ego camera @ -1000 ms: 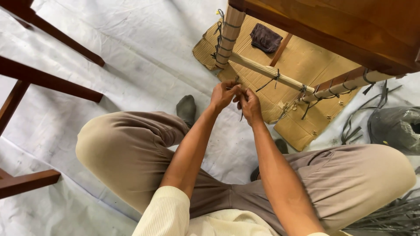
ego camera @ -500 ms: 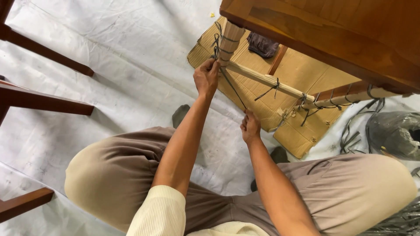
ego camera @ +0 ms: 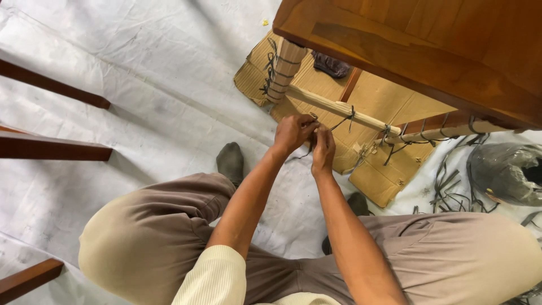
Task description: Packing a small wooden side table into a cardboard box and securing it with plastic straps.
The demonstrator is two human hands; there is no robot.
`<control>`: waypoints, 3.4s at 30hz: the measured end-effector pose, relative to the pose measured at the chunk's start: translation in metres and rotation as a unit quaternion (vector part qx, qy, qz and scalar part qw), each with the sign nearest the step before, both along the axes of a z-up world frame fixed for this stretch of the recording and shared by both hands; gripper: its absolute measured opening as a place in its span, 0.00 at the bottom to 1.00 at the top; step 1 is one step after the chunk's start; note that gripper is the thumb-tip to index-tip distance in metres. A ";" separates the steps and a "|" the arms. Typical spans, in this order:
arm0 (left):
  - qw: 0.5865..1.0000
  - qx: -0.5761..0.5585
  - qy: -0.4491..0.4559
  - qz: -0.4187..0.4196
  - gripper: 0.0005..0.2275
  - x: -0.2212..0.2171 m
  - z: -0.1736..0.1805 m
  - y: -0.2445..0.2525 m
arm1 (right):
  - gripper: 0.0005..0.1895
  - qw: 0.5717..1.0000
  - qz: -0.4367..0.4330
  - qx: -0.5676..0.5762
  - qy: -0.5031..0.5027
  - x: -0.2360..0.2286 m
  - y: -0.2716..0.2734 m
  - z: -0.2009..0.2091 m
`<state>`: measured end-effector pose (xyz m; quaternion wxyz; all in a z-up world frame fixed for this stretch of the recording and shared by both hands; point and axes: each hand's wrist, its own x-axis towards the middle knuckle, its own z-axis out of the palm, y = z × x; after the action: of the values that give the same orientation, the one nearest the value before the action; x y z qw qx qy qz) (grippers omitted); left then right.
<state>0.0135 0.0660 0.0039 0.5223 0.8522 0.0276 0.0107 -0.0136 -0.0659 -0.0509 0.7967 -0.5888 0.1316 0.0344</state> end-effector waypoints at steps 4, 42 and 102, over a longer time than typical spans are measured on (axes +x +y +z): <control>0.996 -0.004 -0.079 0.042 0.09 0.013 -0.013 -0.010 | 0.13 0.995 -0.032 0.029 0.091 -0.004 -0.003 0.003; 0.970 0.241 0.025 -0.020 0.14 0.117 -0.055 -0.037 | 0.06 0.949 -0.035 0.251 0.188 0.078 -0.026 -0.068; 0.981 0.035 0.099 -0.166 0.18 0.125 -0.097 -0.014 | 0.20 0.949 0.012 0.238 0.205 0.095 -0.037 -0.085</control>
<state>0.1387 0.0522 -0.0934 0.4817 0.8594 -0.0632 -0.1592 0.0812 -0.1030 -0.1355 0.8692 -0.3634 0.2731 0.1946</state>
